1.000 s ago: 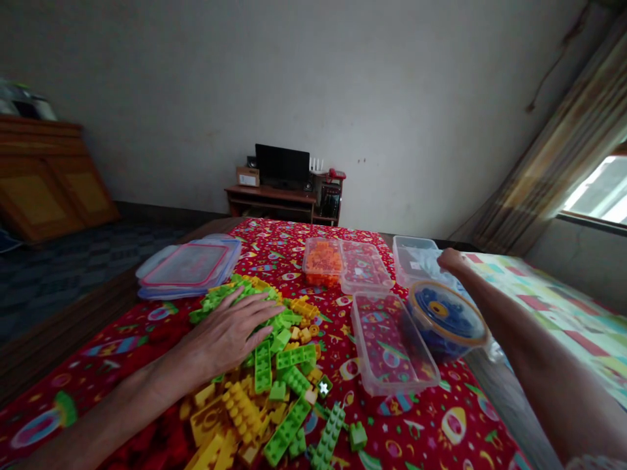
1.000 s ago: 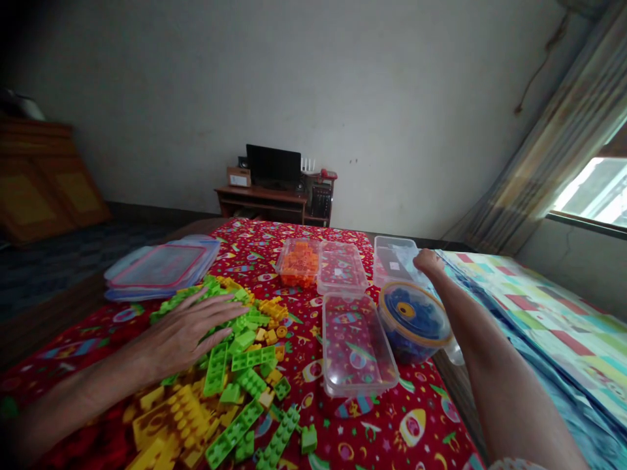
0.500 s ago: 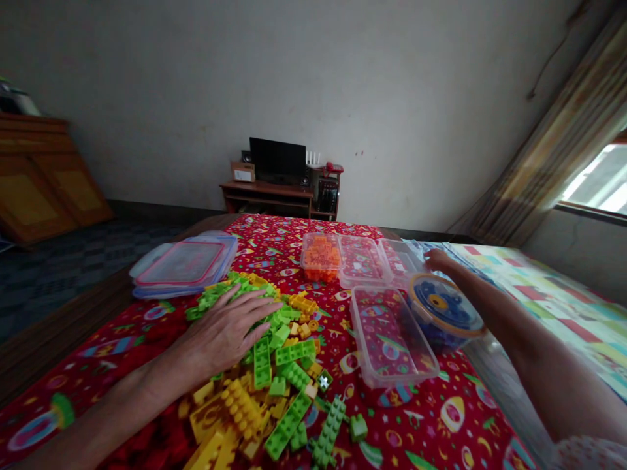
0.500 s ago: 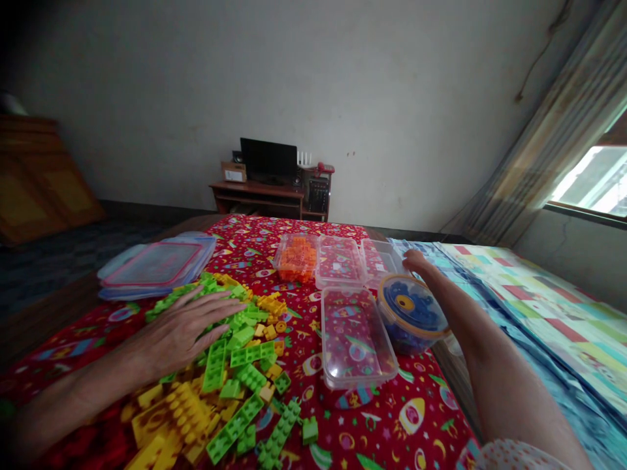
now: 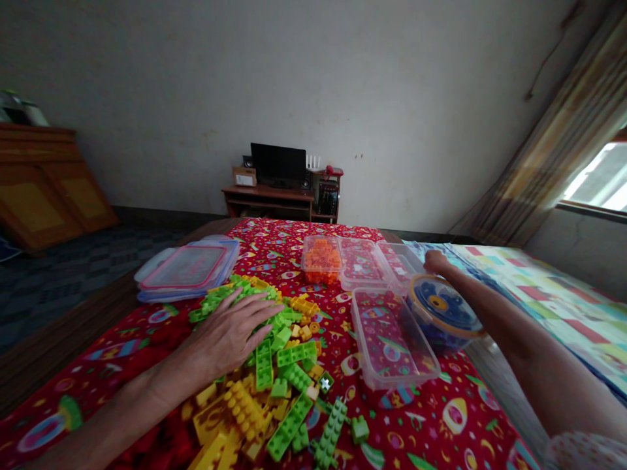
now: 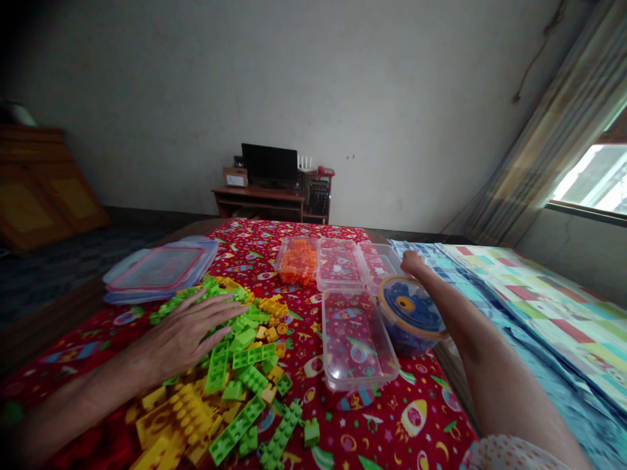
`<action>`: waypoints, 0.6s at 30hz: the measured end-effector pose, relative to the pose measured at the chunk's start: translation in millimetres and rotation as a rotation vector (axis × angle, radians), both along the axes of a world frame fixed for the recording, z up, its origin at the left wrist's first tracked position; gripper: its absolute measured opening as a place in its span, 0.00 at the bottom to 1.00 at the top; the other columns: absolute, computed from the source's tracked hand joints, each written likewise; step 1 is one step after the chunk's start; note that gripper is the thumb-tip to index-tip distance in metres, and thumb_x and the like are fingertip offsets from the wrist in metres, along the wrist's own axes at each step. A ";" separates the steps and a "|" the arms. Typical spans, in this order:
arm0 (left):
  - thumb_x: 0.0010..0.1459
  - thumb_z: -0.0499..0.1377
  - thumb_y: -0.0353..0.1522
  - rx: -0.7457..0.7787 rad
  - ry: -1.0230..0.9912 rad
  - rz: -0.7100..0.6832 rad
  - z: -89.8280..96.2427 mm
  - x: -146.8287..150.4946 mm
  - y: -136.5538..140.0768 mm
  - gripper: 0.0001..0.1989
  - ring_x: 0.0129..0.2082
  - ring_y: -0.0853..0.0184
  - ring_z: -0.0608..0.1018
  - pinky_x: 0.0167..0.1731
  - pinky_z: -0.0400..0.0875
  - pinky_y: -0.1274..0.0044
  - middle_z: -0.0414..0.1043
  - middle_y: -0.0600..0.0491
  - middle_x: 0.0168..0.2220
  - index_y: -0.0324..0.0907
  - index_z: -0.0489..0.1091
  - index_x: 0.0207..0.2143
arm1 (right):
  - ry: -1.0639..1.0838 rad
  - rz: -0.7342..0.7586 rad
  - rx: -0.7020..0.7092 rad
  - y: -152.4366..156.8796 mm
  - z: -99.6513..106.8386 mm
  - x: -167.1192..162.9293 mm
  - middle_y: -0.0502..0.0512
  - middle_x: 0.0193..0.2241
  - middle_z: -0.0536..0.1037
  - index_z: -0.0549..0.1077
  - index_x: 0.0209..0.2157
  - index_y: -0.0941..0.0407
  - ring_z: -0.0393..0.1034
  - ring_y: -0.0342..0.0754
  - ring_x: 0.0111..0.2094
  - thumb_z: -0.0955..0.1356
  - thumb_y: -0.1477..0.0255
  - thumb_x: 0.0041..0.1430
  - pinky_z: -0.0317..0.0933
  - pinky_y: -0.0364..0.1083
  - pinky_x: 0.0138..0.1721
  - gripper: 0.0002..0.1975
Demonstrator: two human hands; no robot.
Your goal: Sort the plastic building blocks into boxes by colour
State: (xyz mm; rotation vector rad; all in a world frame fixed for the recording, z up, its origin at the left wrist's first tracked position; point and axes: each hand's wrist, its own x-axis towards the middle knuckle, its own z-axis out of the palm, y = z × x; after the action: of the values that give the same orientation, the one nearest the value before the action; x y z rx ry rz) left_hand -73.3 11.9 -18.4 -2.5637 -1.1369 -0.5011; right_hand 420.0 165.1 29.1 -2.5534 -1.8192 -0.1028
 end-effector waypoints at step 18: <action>0.64 0.47 0.40 -0.036 -0.051 0.002 -2.3 0.2 2.1 0.20 0.54 0.60 0.73 0.62 0.52 0.64 0.74 0.52 0.51 0.49 0.70 0.53 | 0.268 0.236 -0.072 -81.8 34.0 16.4 0.59 0.21 0.77 0.76 0.22 0.62 0.71 0.48 0.24 0.62 0.62 0.60 0.63 0.43 0.29 0.22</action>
State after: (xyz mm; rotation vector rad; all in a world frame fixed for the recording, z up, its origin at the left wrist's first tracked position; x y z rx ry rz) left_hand -73.0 14.0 -20.7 -2.5939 -1.1753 -0.5536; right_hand 436.4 83.3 63.1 -2.2378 -2.0251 0.2956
